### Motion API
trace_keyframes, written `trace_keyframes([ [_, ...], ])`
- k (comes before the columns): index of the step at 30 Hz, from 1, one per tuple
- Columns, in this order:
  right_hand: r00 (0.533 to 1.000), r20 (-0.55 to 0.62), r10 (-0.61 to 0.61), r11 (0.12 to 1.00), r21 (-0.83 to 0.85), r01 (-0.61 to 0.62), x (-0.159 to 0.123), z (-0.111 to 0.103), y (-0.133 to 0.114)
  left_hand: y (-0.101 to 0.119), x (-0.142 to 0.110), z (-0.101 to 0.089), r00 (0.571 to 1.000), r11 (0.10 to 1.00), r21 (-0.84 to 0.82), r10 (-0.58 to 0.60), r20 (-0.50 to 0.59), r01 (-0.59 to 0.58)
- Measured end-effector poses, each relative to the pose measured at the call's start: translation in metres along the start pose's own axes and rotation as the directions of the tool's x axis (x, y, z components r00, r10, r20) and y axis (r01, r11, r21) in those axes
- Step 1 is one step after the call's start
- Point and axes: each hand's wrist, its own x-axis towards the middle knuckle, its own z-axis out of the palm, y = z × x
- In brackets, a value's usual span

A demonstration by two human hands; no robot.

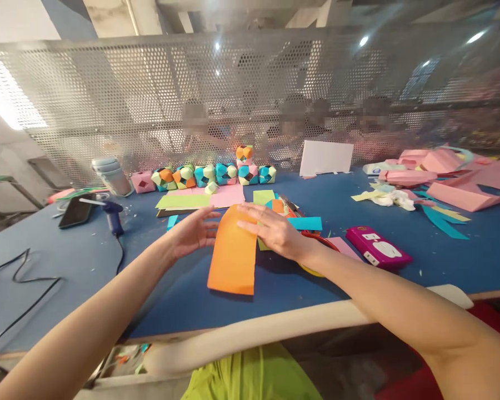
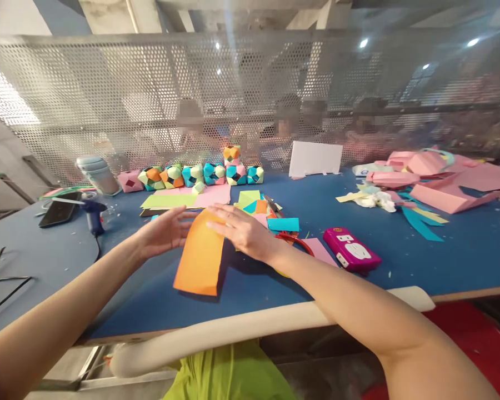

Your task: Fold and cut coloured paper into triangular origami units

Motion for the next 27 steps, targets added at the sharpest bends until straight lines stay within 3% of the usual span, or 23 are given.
trace_keyframes([
  [2, 0.996, 0.068, -0.056, 0.998, -0.004, 0.057, 0.000, 0.001, -0.003, -0.010, 0.005, 0.000, 0.998, 1.000, -0.020, 0.004, 0.061, -0.003],
  [4, 0.997, 0.073, 0.000, 1.000, 0.021, -0.002, 0.000, 0.003, -0.004, -0.017, 0.010, 0.004, 0.996, 0.995, -0.045, 0.086, 0.025, -0.085],
  [6, 0.970, -0.010, 0.241, 0.964, 0.115, -0.238, 0.001, 0.004, -0.005, -0.022, 0.012, 0.008, 0.983, 0.981, -0.087, 0.171, -0.064, -0.176],
  [7, 0.907, -0.044, 0.419, 0.891, 0.209, -0.402, 0.002, 0.005, -0.005, -0.024, 0.013, 0.011, 0.972, 0.969, -0.116, 0.205, -0.113, -0.218],
  [9, 0.666, 0.033, 0.745, 0.588, 0.438, -0.680, 0.004, 0.008, -0.009, -0.030, 0.012, 0.016, 0.946, 0.940, -0.180, 0.252, -0.205, -0.290],
  [10, 0.536, 0.150, 0.831, 0.391, 0.527, -0.754, 0.006, 0.011, -0.011, -0.033, 0.011, 0.018, 0.936, 0.927, -0.209, 0.258, -0.241, -0.310],
  [11, 0.437, 0.284, 0.853, 0.205, 0.587, -0.783, 0.008, 0.013, -0.015, -0.036, 0.009, 0.021, 0.930, 0.919, -0.234, 0.255, -0.265, -0.319],
  [12, 0.378, 0.408, 0.831, 0.053, 0.619, -0.784, 0.010, 0.015, -0.018, -0.039, 0.008, 0.022, 0.929, 0.916, -0.249, 0.245, -0.277, -0.315],
  [13, 0.355, 0.502, 0.789, -0.054, 0.632, -0.773, 0.011, 0.016, -0.020, -0.041, 0.006, 0.023, 0.933, 0.918, -0.256, 0.233, -0.274, -0.304],
  [15, 0.365, 0.606, 0.706, -0.153, 0.635, -0.757, 0.012, 0.016, -0.021, -0.044, 0.002, 0.022, 0.941, 0.927, -0.239, 0.229, -0.251, -0.289],
  [17, 0.367, 0.676, 0.639, -0.148, 0.576, -0.804, 0.010, 0.011, -0.015, -0.042, -0.001, 0.017, 0.936, 0.934, -0.184, 0.261, -0.237, -0.307],
  [19, 0.334, 0.763, 0.554, -0.065, 0.439, -0.896, 0.007, 0.000, -0.005, -0.039, -0.003, 0.009, 0.931, 0.946, -0.100, 0.278, -0.236, -0.308],
  [22, 0.301, 0.832, 0.466, 0.213, 0.225, -0.951, 0.005, -0.019, 0.011, -0.036, -0.003, 0.001, 0.956, 0.977, 0.057, 0.215, -0.201, -0.207],
  [25, 0.273, 0.848, 0.454, 0.507, 0.006, -0.862, 0.006, -0.036, 0.022, -0.037, -0.004, -0.002, 0.977, 0.966, 0.228, 0.157, -0.146, -0.122],
  [27, 0.224, 0.860, 0.458, 0.610, -0.121, -0.783, 0.008, -0.045, 0.025, -0.039, -0.007, -0.002, 0.980, 0.945, 0.310, 0.152, -0.125, -0.107],
])
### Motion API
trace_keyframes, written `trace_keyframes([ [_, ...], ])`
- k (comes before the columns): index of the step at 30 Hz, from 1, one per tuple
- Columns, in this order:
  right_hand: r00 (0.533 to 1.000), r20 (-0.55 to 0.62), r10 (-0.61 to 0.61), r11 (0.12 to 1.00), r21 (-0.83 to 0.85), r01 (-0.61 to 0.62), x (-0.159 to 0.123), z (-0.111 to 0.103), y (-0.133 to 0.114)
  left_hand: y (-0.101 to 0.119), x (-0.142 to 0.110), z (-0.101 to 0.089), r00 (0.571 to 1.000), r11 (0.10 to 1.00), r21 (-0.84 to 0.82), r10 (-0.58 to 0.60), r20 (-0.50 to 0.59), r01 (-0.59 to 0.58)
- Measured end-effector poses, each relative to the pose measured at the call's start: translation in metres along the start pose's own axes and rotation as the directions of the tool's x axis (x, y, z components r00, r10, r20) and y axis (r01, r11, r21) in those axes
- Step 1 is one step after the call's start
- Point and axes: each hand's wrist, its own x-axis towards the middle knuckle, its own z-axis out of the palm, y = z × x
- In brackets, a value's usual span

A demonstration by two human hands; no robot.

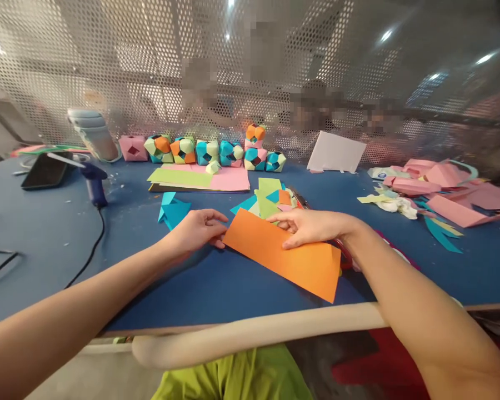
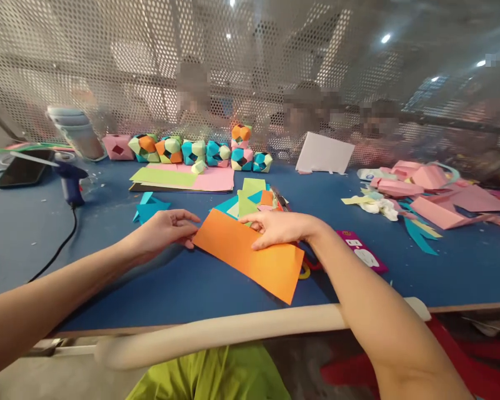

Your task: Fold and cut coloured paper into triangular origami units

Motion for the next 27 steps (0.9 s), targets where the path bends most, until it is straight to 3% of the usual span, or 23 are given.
trace_keyframes([
  [4, 0.997, 0.032, 0.063, 0.992, -0.115, -0.059, -0.005, -0.006, -0.003, -0.003, -0.009, -0.006, 1.000, 0.999, 0.035, -0.025, -0.014, 0.026],
  [7, 0.999, 0.029, 0.017, 0.995, -0.094, -0.014, -0.003, -0.004, -0.013, -0.003, -0.015, -0.009, 0.998, 0.999, 0.033, 0.027, -0.051, -0.026],
  [13, 0.998, -0.033, -0.060, 0.993, 0.103, 0.063, 0.009, 0.008, -0.026, 0.000, -0.020, -0.006, 0.989, 0.974, 0.188, 0.107, 0.101, -0.125],
  [18, 0.993, -0.082, -0.088, 0.996, 0.023, 0.090, 0.005, 0.002, -0.013, -0.002, -0.018, -0.011, 0.988, 0.958, 0.247, 0.154, -0.026, -0.143],
  [20, 0.999, -0.017, -0.035, 0.999, -0.001, 0.035, -0.004, -0.009, -0.007, -0.003, -0.015, -0.015, 0.982, 0.960, 0.233, 0.175, -0.065, -0.155],
  [23, 0.986, 0.051, 0.162, 0.985, -0.067, -0.158, -0.015, -0.027, -0.005, -0.005, -0.012, -0.017, 0.989, 0.970, 0.206, 0.143, -0.049, -0.130],
  [25, 0.975, -0.058, 0.213, 0.956, -0.193, -0.220, -0.016, -0.031, -0.011, -0.005, -0.012, -0.015, 0.994, 0.972, 0.210, 0.111, -0.016, -0.105],
  [27, 0.962, -0.236, 0.135, 0.949, -0.250, -0.194, -0.008, -0.023, -0.024, -0.004, -0.014, -0.011, 0.995, 0.968, 0.231, 0.103, 0.011, -0.103],
])
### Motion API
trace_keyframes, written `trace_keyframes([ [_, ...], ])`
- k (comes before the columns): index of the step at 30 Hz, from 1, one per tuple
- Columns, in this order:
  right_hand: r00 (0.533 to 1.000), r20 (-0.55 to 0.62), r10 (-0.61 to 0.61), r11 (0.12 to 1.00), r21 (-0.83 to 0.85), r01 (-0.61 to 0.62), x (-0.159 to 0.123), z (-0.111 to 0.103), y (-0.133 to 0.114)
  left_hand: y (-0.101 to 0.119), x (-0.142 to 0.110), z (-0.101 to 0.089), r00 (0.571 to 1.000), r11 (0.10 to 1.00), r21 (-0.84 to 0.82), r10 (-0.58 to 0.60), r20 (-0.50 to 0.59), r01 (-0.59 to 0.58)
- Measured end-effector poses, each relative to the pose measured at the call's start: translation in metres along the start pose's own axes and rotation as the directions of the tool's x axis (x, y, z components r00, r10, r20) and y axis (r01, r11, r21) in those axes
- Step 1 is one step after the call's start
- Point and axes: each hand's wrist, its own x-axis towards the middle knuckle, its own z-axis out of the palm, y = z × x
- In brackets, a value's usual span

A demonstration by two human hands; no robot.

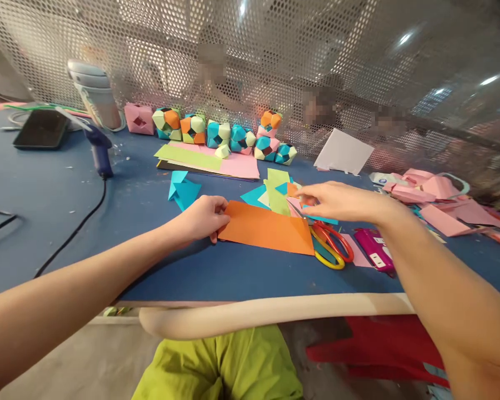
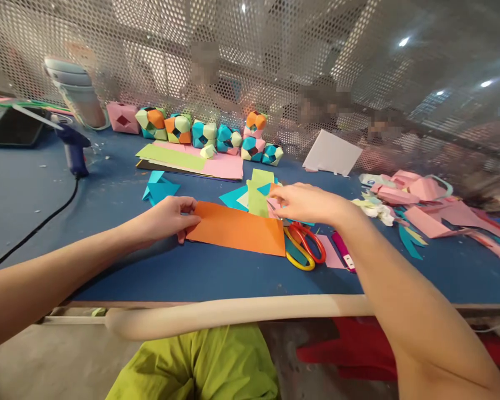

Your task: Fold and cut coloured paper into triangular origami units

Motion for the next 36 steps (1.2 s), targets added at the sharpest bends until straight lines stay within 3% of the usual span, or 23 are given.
trace_keyframes([
  [3, 0.966, -0.240, -0.091, 0.978, 0.162, 0.132, 0.016, 0.027, -0.038, 0.002, -0.002, 0.004, 0.999, 0.998, 0.045, 0.034, 0.025, -0.036],
  [6, 0.939, -0.276, -0.204, 0.911, 0.296, 0.286, 0.034, 0.057, -0.073, -0.001, -0.001, 0.003, 0.995, 0.991, 0.107, 0.078, 0.055, -0.084],
  [8, 0.931, -0.274, -0.242, 0.861, 0.382, 0.336, 0.043, 0.069, -0.084, -0.004, 0.000, 0.001, 0.995, 0.986, 0.133, 0.093, 0.042, -0.098],
  [11, 0.937, -0.292, -0.191, 0.784, 0.529, 0.325, 0.052, 0.075, -0.080, -0.007, 0.001, -0.002, 0.996, 0.991, 0.109, 0.081, 0.024, -0.083],
  [16, 0.946, -0.319, 0.047, 0.594, 0.771, 0.230, 0.055, 0.073, -0.059, -0.001, 0.001, -0.006, 0.998, 0.996, 0.058, 0.067, -0.013, -0.067],
  [19, 0.959, -0.274, 0.077, 0.513, 0.836, 0.197, 0.053, 0.075, -0.056, 0.001, 0.002, -0.008, 0.998, 0.997, 0.049, 0.061, -0.027, -0.060],
  [22, 0.976, -0.220, 0.012, 0.550, 0.816, 0.177, 0.048, 0.079, -0.059, -0.001, 0.002, -0.011, 0.998, 0.985, 0.161, 0.064, 0.014, -0.066],
  [25, 0.967, -0.244, -0.076, 0.684, 0.693, 0.229, 0.041, 0.083, -0.064, -0.003, 0.002, -0.012, 0.995, 0.943, 0.320, 0.083, 0.046, -0.094],
  [28, 0.917, -0.358, -0.175, 0.780, 0.519, 0.351, 0.033, 0.086, -0.065, -0.002, -0.002, -0.011, 0.991, 0.882, 0.454, 0.113, 0.064, -0.130],
  [30, 0.859, -0.426, -0.285, 0.795, 0.396, 0.460, 0.029, 0.089, -0.062, -0.001, -0.004, -0.010, 0.988, 0.845, 0.513, 0.126, 0.089, -0.154],
  [36, 0.628, -0.507, -0.590, 0.687, 0.093, 0.721, 0.020, 0.101, -0.049, -0.002, -0.003, -0.016, 0.970, 0.792, 0.566, 0.140, 0.197, -0.230],
])
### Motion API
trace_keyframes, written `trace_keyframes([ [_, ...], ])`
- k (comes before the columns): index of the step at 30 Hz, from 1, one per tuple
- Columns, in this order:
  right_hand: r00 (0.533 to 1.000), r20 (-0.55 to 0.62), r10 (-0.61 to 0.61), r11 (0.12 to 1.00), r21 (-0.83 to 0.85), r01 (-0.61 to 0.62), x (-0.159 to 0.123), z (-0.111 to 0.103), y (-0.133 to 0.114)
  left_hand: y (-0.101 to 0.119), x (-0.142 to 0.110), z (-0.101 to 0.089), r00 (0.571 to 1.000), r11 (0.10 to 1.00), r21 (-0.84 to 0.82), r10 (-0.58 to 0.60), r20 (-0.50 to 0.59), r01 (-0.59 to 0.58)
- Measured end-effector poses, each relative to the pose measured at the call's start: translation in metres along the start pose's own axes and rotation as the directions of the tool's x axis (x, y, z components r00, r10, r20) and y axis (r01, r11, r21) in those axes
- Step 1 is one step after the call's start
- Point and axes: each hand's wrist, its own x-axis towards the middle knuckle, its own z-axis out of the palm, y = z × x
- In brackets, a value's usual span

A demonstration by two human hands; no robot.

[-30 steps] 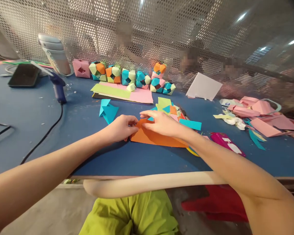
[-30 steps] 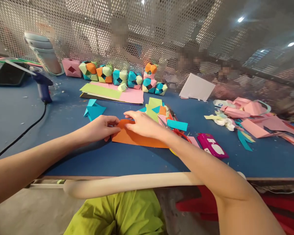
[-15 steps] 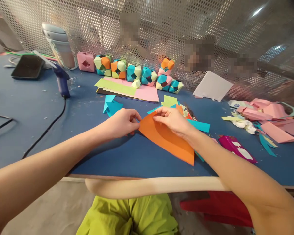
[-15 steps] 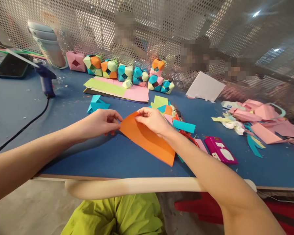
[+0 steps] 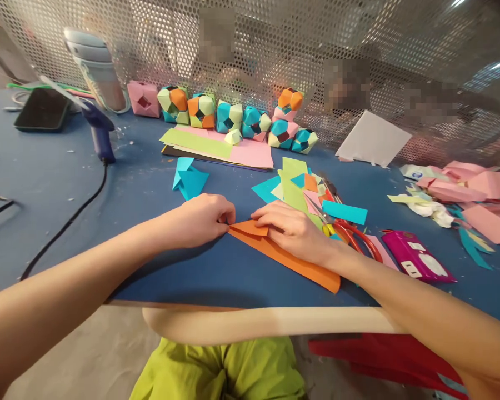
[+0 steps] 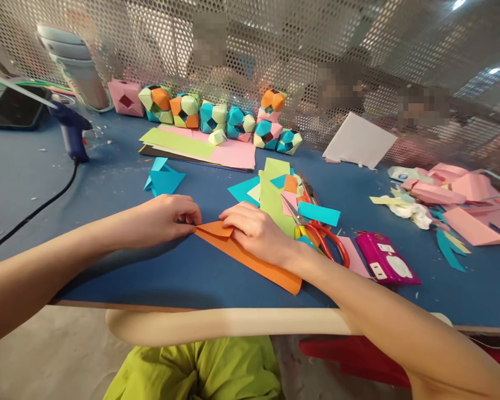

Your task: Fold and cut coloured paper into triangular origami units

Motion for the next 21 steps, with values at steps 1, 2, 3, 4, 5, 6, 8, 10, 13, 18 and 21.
trace_keyframes([
  [1, 0.999, 0.015, -0.035, 0.999, -0.007, 0.035, -0.002, 0.000, 0.001, -0.001, 0.001, -0.002, 1.000, 1.000, 0.002, 0.001, 0.014, -0.001],
  [2, 0.998, 0.031, -0.062, 0.998, -0.014, 0.062, -0.004, 0.000, 0.002, -0.003, 0.002, -0.003, 1.000, 1.000, -0.002, -0.007, 0.026, 0.007],
  [3, 0.995, 0.047, -0.084, 0.996, -0.022, 0.085, -0.006, 0.000, 0.002, -0.003, 0.002, -0.005, 0.999, 1.000, -0.015, -0.021, 0.038, 0.021],
  [4, 0.993, 0.063, -0.103, 0.994, -0.030, 0.105, -0.007, 0.000, 0.003, -0.004, 0.003, -0.006, 0.998, 0.999, -0.033, -0.037, 0.049, 0.039],
  [5, 0.990, 0.073, -0.123, 0.991, -0.039, 0.126, -0.008, -0.001, 0.003, -0.005, 0.004, -0.008, 0.997, 0.997, -0.054, -0.053, 0.060, 0.056],
  [6, 0.987, 0.076, -0.141, 0.988, -0.047, 0.145, -0.008, -0.001, 0.004, -0.005, 0.004, -0.009, 0.995, 0.995, -0.071, -0.067, 0.072, 0.072],
  [8, 0.983, 0.082, -0.165, 0.983, -0.065, 0.170, -0.008, -0.002, 0.003, -0.005, 0.005, -0.011, 0.991, 0.992, -0.084, -0.085, 0.099, 0.093],
  [10, 0.980, 0.099, -0.171, 0.980, -0.084, 0.179, -0.008, -0.004, 0.002, -0.006, 0.006, -0.012, 0.989, 0.992, -0.075, -0.090, 0.121, 0.100],
  [13, 0.972, 0.136, -0.190, 0.974, -0.095, 0.203, -0.008, -0.004, 0.000, -0.006, 0.006, -0.012, 0.987, 0.994, -0.059, -0.087, 0.131, 0.096],
  [18, 0.958, 0.155, -0.241, 0.960, -0.107, 0.259, -0.008, -0.005, -0.002, -0.006, 0.006, -0.012, 0.987, 0.995, -0.053, -0.079, 0.140, 0.087],
  [21, 0.946, 0.150, -0.286, 0.943, -0.130, 0.306, -0.007, -0.007, -0.002, -0.006, 0.006, -0.014, 0.985, 0.997, -0.004, -0.075, 0.157, 0.077],
])
